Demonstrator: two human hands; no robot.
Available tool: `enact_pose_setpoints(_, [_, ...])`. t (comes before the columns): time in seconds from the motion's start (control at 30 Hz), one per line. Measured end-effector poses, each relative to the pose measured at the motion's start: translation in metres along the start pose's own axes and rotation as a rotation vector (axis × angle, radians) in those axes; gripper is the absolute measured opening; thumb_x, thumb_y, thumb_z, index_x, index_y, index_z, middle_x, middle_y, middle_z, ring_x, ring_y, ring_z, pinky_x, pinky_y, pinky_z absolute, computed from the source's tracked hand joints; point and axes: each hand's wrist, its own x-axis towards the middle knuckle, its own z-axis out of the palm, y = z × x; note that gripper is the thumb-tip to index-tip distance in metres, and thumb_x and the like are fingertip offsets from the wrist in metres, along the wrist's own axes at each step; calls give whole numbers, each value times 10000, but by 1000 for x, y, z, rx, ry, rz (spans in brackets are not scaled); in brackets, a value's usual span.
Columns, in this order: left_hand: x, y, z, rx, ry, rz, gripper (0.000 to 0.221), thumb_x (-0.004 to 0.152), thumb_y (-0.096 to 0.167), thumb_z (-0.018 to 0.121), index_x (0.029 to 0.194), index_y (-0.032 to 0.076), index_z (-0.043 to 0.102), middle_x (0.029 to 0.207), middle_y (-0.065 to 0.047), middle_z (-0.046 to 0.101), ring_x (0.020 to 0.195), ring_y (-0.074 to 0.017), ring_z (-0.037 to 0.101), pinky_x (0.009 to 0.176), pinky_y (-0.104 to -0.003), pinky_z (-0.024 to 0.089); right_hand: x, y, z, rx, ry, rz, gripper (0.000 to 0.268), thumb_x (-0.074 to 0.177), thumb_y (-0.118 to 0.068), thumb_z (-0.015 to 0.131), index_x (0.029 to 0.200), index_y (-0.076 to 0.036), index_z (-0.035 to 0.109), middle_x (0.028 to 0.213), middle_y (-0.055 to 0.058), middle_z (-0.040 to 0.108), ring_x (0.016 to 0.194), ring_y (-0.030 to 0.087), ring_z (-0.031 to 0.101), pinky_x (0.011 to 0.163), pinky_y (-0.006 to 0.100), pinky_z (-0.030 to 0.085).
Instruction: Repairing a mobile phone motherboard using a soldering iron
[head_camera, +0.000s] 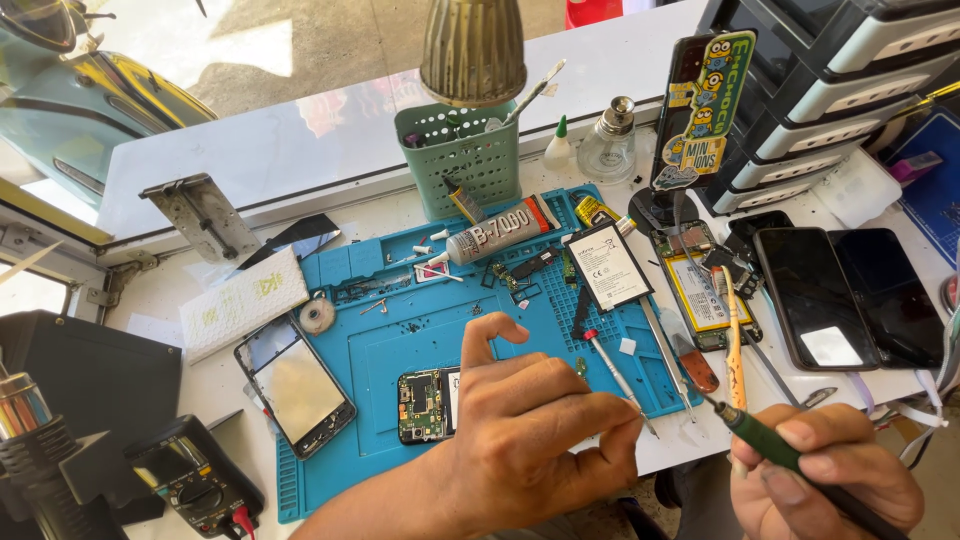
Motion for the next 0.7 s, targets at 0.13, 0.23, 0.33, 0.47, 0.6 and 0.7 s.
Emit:
enact_pose_setpoints(0.13, [3, -5, -5, 42, -56, -9, 176, 812, 44, 708, 736, 196, 664, 658, 64, 542, 526, -112, 479, 917, -418, 371, 2, -3, 2, 37, 155, 181, 182, 908, -24, 710, 1068, -78, 642, 1219, 179, 634, 943, 206, 749, 802, 291, 738])
enact_pose_setpoints(0.23, [-14, -25, -3, 10, -220, -135, 164, 862, 72, 780, 790, 199, 705, 714, 50, 646, 603, -121, 555, 929, -437, 334, 8, -3, 13, 81, 217, 263, 152, 915, -70, 674, 1058, -32, 641, 1177, 198, 687, 767, 275, 729, 651, 290, 691])
enact_pose_setpoints(0.33, [-44, -53, 2, 126, -336, -190, 135, 927, 81, 756, 818, 155, 727, 735, 18, 624, 588, -177, 541, 840, -438, 353, 10, 0, 32, -37, 188, 351, 164, 893, -114, 678, 1016, -78, 576, 1083, 203, 679, 623, 273, 666, 546, 318, 585])
enact_pose_setpoints(0.47, [-88, -84, 16, 219, -431, -268, 142, 974, 147, 709, 853, 147, 784, 745, 16, 683, 561, -203, 565, 808, -467, 415, -15, 10, 38, -61, 109, 456, 209, 900, -89, 730, 1060, -55, 600, 1166, 208, 678, 801, 288, 763, 600, 286, 621])
enact_pose_setpoints(0.6, [-104, -90, 34, 223, -489, -244, 172, 950, 150, 681, 802, 144, 768, 743, 4, 688, 539, -223, 535, 831, -473, 404, -45, 18, 34, -282, 119, 384, 187, 906, -10, 690, 1032, 2, 552, 1125, 227, 653, 804, 300, 763, 597, 278, 659])
enact_pose_setpoints(0.7, [-111, -91, 50, 196, -530, -172, 206, 945, 108, 646, 773, 160, 746, 710, -2, 625, 497, -261, 491, 843, -505, 400, -53, 22, 31, -521, 3, 200, 174, 935, -12, 660, 982, 56, 508, 1068, 282, 644, 730, 293, 763, 561, 268, 675])
